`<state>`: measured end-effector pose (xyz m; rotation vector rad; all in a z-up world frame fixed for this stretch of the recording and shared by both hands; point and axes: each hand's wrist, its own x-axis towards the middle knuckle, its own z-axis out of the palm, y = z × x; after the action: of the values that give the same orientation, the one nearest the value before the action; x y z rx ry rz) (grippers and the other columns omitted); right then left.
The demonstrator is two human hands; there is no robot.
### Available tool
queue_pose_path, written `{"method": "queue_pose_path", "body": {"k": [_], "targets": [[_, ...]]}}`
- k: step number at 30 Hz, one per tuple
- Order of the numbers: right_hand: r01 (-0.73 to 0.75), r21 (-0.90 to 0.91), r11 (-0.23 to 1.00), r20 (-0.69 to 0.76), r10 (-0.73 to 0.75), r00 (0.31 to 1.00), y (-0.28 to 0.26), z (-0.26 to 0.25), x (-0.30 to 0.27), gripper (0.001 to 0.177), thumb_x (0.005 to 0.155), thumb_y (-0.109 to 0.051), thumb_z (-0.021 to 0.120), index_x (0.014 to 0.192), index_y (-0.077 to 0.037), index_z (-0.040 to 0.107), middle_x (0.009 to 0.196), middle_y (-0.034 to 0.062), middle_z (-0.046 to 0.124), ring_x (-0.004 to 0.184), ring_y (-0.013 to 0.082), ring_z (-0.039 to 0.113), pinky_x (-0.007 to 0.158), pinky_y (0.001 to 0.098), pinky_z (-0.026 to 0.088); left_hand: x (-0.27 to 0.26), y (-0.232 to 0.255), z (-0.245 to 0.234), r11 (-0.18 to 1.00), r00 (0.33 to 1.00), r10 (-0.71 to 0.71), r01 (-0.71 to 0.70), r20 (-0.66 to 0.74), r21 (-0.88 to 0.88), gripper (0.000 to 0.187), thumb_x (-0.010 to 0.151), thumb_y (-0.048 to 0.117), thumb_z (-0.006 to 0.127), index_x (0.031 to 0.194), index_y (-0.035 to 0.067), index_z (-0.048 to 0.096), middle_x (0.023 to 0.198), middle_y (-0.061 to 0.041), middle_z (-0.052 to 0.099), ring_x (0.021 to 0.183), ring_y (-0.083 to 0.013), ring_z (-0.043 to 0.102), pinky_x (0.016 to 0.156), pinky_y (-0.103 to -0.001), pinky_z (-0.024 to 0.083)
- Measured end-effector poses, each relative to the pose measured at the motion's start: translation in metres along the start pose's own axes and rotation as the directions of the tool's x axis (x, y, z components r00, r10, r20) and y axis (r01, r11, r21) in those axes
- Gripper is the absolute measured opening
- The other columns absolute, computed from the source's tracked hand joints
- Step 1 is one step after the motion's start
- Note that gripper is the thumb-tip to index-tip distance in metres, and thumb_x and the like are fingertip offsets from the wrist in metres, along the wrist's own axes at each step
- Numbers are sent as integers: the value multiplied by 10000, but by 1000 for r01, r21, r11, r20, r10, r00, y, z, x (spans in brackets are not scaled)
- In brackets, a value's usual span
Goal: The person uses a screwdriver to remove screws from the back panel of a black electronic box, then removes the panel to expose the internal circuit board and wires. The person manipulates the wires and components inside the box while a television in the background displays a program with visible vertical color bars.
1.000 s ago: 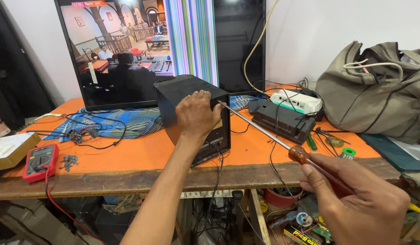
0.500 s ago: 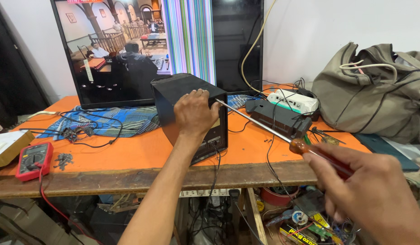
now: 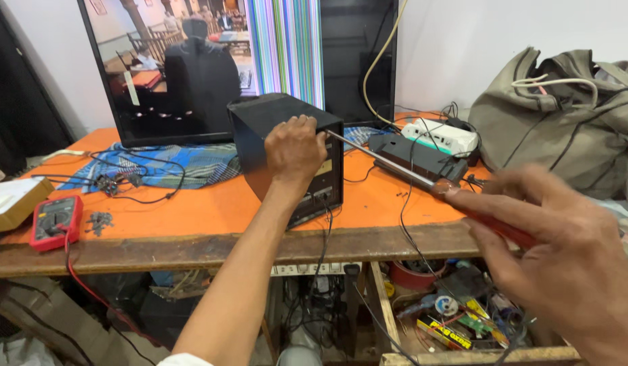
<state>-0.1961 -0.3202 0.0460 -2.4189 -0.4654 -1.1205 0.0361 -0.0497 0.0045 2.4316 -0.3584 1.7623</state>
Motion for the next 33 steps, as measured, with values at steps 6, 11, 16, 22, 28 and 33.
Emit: {"method": "queue_pose_path", "body": {"k": [6,11,16,22,28,33], "targets": [[-84,-63,994,26,86,996,-2,-1,0,437,883,-193,811,1276,-25,719,781,121,718,586,156,692,552,290,547,3,-2,2,1000,1000,17,-17,19,-19,230,790,287,834,801,96,706,838,-47,712,858,-224,706,763,-387,545],[173,-106,979,-30,-177,984,-11,-4,-7,393,799,-122,741,1179,-68,825,861,151,726,644,183,676,560,298,549,0,-4,1,999,999,35,-35,2,-16,217,785,276,834,811,100,710,839,-44,712,860,-222,707,768,-384,548],[83,16,996,-77,-81,994,-15,2,-7,433,824,-142,773,1222,15,711,866,139,725,713,171,694,598,300,563,0,-3,1,1000,999,11,-10,35,-14,228,805,286,833,839,91,720,831,-40,710,842,-226,705,751,-386,546],[102,75,992,-111,-93,990,-16,1,-10,377,810,-92,735,1182,-35,731,880,126,716,693,181,684,596,307,564,1,-2,-3,998,998,62,-62,7,8,228,800,289,825,822,101,699,821,-35,707,827,-225,709,730,-386,545],[-156,18,988,7,155,988,-19,3,-9,219,915,-137,726,1114,-96,811,753,109,742,540,197,662,537,343,534,13,-6,-10,991,952,91,-114,293,63,321,887,268,775,1079,69,613,754,-74,694,757,-253,702,663,-394,523],[44,90,995,-126,-32,992,-12,6,-13,323,850,-162,730,1154,-55,756,864,148,695,675,193,688,610,298,550,14,-11,-9,939,927,344,-335,149,-81,197,891,43,661,1080,79,618,845,-52,691,852,-237,707,692,-399,540]]}}
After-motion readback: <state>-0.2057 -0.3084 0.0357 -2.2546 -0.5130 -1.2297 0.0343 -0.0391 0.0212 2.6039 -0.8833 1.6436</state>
